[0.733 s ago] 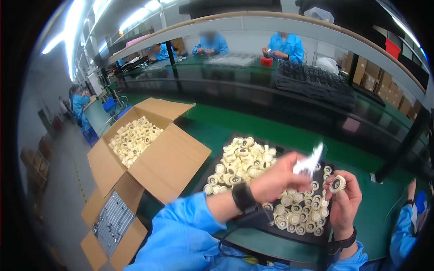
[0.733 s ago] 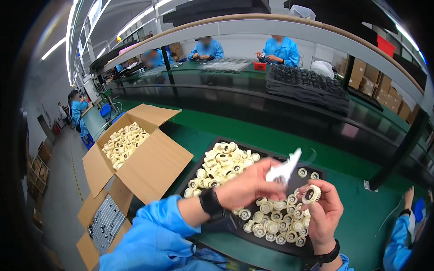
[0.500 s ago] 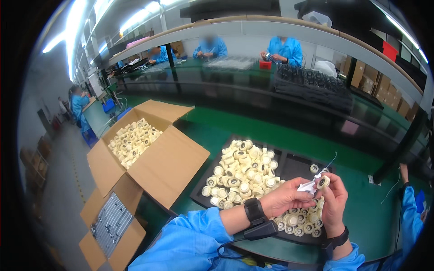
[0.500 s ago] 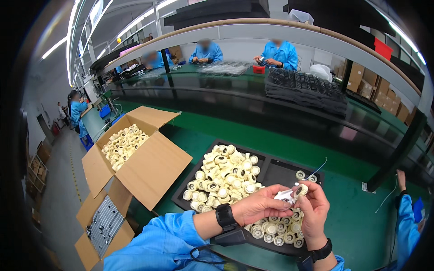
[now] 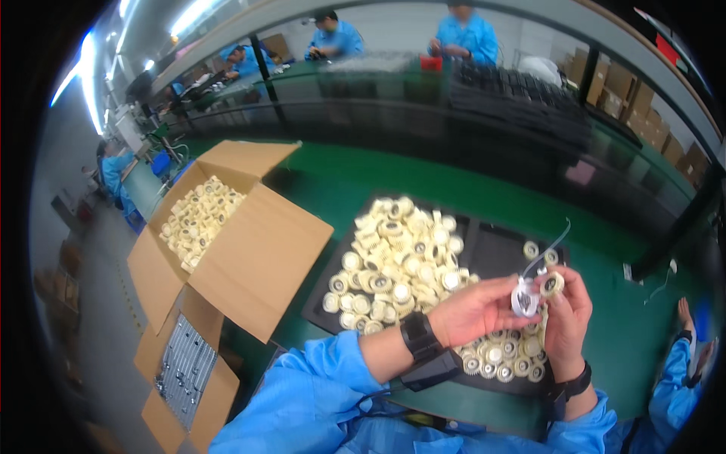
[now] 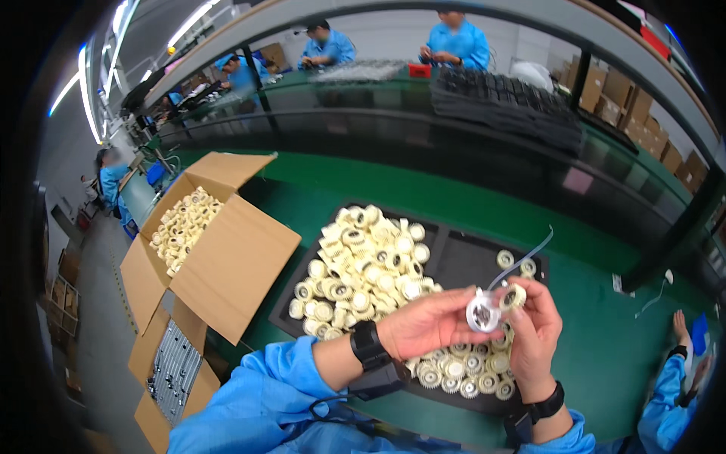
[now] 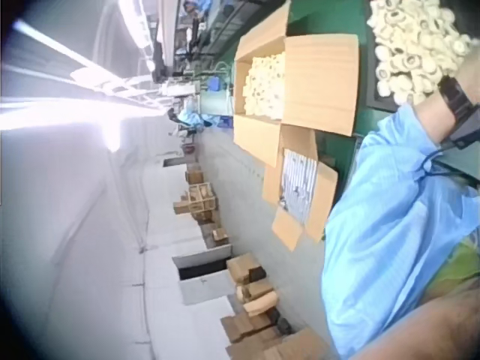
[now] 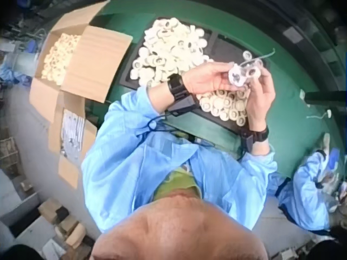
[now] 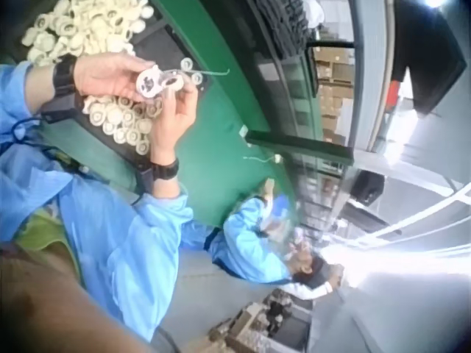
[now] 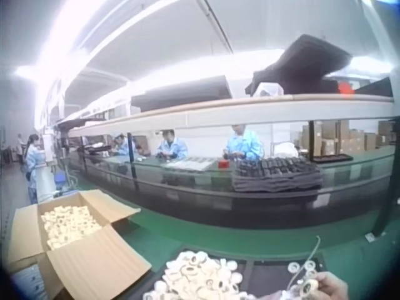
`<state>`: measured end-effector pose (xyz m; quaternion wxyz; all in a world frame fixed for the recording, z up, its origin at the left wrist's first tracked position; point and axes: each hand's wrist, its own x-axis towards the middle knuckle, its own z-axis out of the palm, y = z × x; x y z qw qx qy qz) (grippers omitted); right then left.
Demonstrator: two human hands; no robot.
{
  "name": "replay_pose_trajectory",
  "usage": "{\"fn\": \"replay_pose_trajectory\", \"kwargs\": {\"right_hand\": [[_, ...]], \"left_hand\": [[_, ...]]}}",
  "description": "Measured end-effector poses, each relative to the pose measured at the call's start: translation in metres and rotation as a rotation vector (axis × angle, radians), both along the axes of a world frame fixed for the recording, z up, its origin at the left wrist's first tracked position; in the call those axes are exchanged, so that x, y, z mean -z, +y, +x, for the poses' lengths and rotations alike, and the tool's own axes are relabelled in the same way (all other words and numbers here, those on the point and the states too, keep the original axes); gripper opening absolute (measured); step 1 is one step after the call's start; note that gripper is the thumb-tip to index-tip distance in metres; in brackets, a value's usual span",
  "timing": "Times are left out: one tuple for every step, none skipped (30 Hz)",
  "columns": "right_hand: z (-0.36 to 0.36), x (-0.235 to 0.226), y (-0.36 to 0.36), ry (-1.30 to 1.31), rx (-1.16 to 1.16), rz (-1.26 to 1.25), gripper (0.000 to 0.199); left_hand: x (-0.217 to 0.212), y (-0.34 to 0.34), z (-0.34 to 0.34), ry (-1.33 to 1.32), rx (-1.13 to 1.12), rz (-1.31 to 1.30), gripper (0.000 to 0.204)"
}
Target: Assembling small plastic gear components into white plastic housing units on a factory assembly line.
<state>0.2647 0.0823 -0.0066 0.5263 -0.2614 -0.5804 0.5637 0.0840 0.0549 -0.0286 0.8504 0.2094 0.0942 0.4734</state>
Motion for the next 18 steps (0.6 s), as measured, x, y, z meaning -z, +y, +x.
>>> {"fn": "replay_pose_trajectory", "kwargs": {"right_hand": [[0.001,-0.001,0.000,-0.010,0.004,0.011,0.037],[0.004,0.000,0.002,-0.003,-0.001,0.067,0.037],[0.000,-0.001,0.003,-0.001,0.013,0.113,0.037],[-0.005,-0.003,0.001,0.001,0.025,0.160,0.037],[-0.004,-0.003,0.003,-0.086,0.061,0.230,0.037],[0.000,-0.007,0.003,-0.173,0.097,0.305,0.037],[0.001,-0.010,0.000,-0.204,0.094,0.329,0.039],[0.004,-0.007,0.001,-0.244,0.103,0.366,0.039],[0.005,-0.006,0.000,-0.272,0.074,0.377,0.038],[0.005,-0.005,-0.001,-0.300,0.042,0.387,0.037],[0.005,-0.008,0.000,-0.346,0.032,0.399,0.036],[0.007,-0.008,0.001,-0.353,0.036,0.395,0.036],[0.008,-0.006,0.002,-0.336,-0.006,0.343,0.036],[0.009,-0.005,0.003,-0.319,-0.048,0.291,0.036],[0.008,-0.004,0.003,-0.257,-0.085,0.225,0.036],[0.008,-0.003,0.004,-0.260,-0.087,0.223,0.036],[0.008,-0.002,0.004,-0.230,-0.115,0.175,0.036],[0.007,-0.002,0.004,-0.197,-0.143,0.128,0.036]], "left_hand": [[0.000,0.000,0.000,-0.005,-0.011,0.012,0.047],[-0.003,-0.001,0.000,-0.001,-0.019,0.014,0.045],[-0.003,-0.003,-0.002,-0.007,-0.079,0.011,0.044],[-0.003,-0.006,-0.005,-0.012,-0.138,0.008,0.042],[-0.003,-0.005,-0.008,0.019,-0.151,0.012,0.040],[-0.005,-0.003,-0.008,0.052,-0.162,0.024,0.038],[-0.008,-0.004,-0.008,0.054,-0.195,0.032,0.036],[-0.008,-0.004,-0.007,0.080,-0.221,0.047,0.035],[-0.006,-0.005,-0.007,0.116,-0.245,0.048,0.036],[-0.005,-0.006,-0.007,0.152,-0.271,0.049,0.036],[-0.005,-0.005,-0.007,0.177,-0.273,0.078,0.036],[-0.004,-0.006,-0.008,0.204,-0.289,0.096,0.034],[-0.007,-0.008,-0.007,0.217,-0.297,0.104,0.033],[-0.011,-0.010,-0.006,0.230,-0.305,0.111,0.032],[-0.012,-0.011,-0.006,0.226,-0.307,0.109,0.032],[-0.013,-0.013,-0.006,0.245,-0.325,0.110,0.029],[-0.013,-0.014,-0.006,0.264,-0.343,0.111,0.027],[-0.014,-0.015,-0.007,0.262,-0.347,0.109,0.027]]}}
